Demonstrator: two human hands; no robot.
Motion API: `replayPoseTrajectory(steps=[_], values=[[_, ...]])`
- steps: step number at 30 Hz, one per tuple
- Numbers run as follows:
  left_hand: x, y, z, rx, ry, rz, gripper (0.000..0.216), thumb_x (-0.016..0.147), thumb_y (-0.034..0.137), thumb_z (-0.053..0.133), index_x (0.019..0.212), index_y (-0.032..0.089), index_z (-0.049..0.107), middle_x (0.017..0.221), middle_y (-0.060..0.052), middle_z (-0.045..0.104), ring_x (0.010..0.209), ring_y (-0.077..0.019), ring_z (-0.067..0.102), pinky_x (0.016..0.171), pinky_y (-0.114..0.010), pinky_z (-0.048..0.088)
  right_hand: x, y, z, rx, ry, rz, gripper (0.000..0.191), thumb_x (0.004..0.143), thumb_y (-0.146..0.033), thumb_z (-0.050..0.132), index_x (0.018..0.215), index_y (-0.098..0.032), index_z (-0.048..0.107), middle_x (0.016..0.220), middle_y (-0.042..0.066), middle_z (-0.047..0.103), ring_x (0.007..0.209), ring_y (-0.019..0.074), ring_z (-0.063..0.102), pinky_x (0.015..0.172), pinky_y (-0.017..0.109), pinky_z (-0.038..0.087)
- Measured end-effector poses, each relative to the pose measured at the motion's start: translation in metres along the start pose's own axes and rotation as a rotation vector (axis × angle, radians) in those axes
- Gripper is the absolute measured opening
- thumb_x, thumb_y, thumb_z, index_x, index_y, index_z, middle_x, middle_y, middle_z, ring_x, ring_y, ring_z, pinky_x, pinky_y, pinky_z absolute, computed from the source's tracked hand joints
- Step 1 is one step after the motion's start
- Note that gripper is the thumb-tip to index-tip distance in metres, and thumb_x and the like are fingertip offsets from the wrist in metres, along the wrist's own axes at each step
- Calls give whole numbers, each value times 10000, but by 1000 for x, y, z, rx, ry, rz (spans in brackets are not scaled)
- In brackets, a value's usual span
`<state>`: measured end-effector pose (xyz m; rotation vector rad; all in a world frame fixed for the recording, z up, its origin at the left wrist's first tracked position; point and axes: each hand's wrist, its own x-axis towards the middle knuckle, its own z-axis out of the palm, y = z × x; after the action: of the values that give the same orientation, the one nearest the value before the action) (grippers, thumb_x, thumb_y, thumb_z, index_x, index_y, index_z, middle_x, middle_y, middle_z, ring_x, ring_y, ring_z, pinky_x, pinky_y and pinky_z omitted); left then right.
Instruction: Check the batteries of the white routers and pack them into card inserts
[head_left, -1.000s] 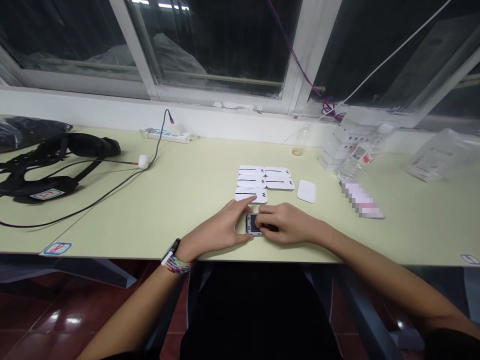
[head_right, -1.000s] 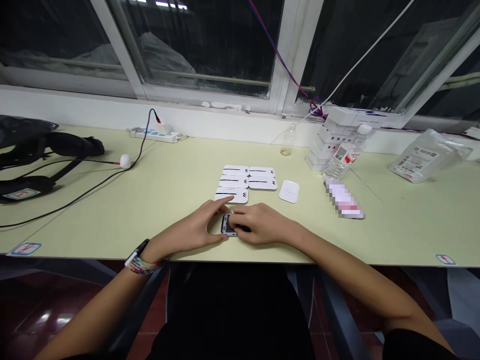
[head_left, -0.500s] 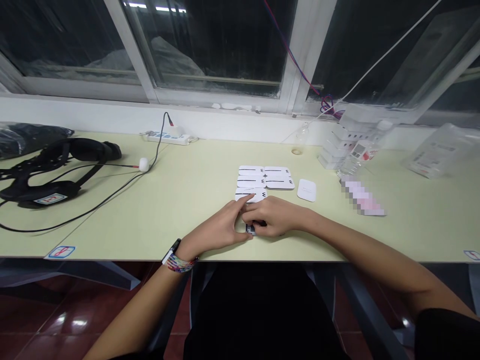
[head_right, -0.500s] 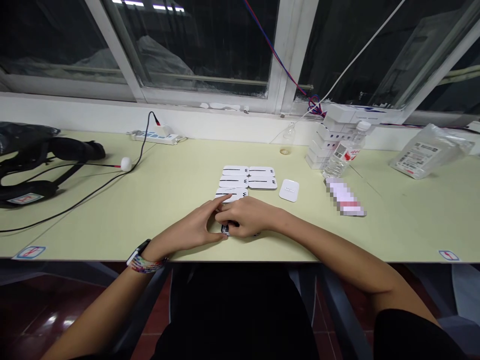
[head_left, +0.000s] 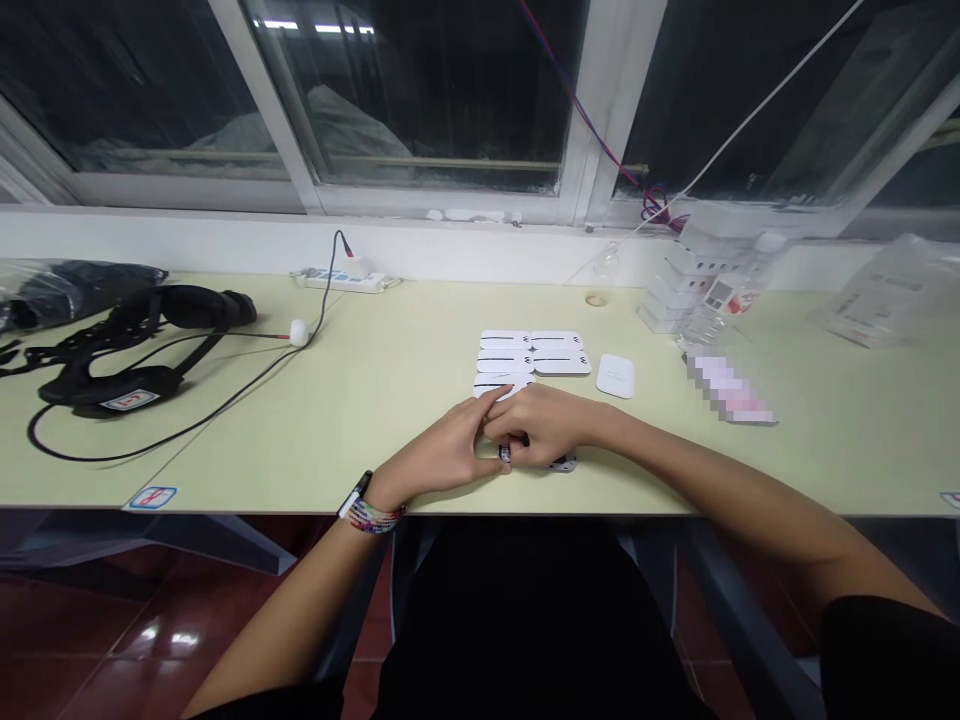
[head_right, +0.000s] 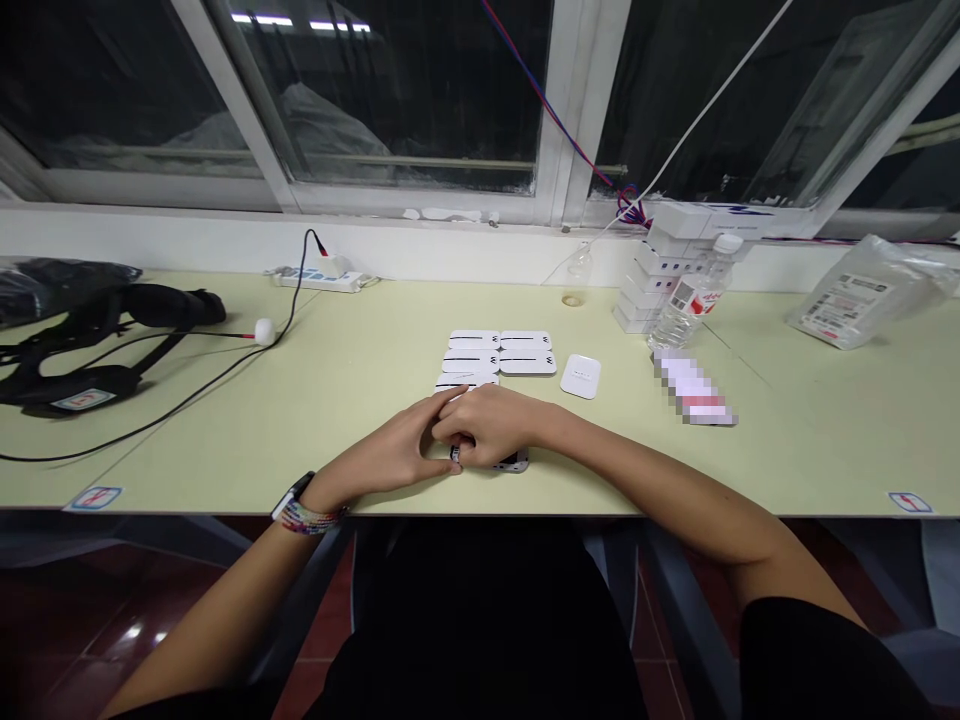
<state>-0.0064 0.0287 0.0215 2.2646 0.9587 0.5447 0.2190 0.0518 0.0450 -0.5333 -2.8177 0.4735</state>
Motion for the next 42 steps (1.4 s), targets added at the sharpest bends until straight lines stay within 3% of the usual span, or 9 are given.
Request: replayPoseTrajectory(steps=[3, 6, 9, 14, 18, 23, 28, 35, 42], values=[[1, 2, -1, -19, 7, 13, 927, 877, 350, 867, 1687, 324, 417, 1681, -110, 550, 1525, -391, 550, 1250, -556, 474, -3, -1, -8, 74, 96, -26, 190, 734, -122, 577, 691, -233, 428, 710, -40, 536, 650, 134, 436, 614, 294, 309], [1, 3, -1, -26, 15, 21, 790, 873, 340, 873, 1582, 303, 525, 1553, -106, 655, 1412, -384, 637, 1194, -545, 514, -8, 0, -20, 151, 278, -49, 117, 795, -115, 545, 788, -225, 583, 755, -31, 600, 662, 133, 481, 641, 281, 365], [1, 3, -1, -28, 11, 19, 886, 873, 321, 868, 1651, 307, 444, 1500, -110, 685, 1368, -371, 663, 1193, -549, 506, -19, 0, -25, 81, 430, 7, 201, 922, -137, 534, 971, -209, 715, 794, -14, 646, 677, 138, 516, 666, 281, 393], [0, 4, -1, -20, 7, -3, 1002, 883, 356, 862, 1732, 328, 329, 1588, -121, 626, 1465, -373, 601, 1241, -552, 464, -40, -12, -5, -190, 265, 115, 231, 1003, -352, 705, 1185, -226, 768, 1107, 89, 726, 917, 225, 632, 779, 336, 458], [-1, 3, 0, 13, -13, -20, 1020, 889, 413, 866, 1745, 324, 319, 1618, -130, 606, 1546, -385, 522, 1275, -577, 422, -45, -20, 11, -217, 177, 174, 274, 1022, -378, 710, 1232, -204, 728, 1138, 126, 717, 998, 278, 634, 856, 397, 506], [-2, 2, 1, 0, -8, -3, 1026, 864, 395, 882, 1736, 332, 345, 1542, -111, 671, 1519, -390, 550, 1267, -573, 424, -51, -32, -5, -145, 303, 231, 224, 920, -313, 748, 1107, -216, 670, 1072, 93, 691, 932, 264, 631, 809, 388, 509], [-1, 3, 1, -23, -18, -11, 1014, 851, 332, 873, 1723, 318, 357, 1412, -93, 736, 1449, -387, 607, 1254, -573, 425, -92, -45, -22, -17, 418, 385, 216, 922, -284, 750, 1108, -255, 644, 1143, 80, 728, 1045, 283, 685, 895, 415, 562], [0, 2, 1, 9, -22, -9, 996, 860, 336, 863, 1717, 317, 356, 1418, -96, 722, 1469, -387, 573, 1266, -606, 410, -155, -33, 7, 67, 563, 581, 388, 872, -308, 796, 1244, -294, 687, 1262, 74, 772, 1147, 320, 763, 1032, 524, 637], [-1, -1, 1, 7, -28, -19, 1002, 856, 322, 872, 1715, 334, 356, 1418, -93, 710, 1432, -374, 604, 1253, -587, 428, -169, -29, 25, 192, 565, 694, 510, 855, -343, 818, 1345, -304, 681, 1274, 75, 792, 1152, 324, 791, 1072, 546, 656]])
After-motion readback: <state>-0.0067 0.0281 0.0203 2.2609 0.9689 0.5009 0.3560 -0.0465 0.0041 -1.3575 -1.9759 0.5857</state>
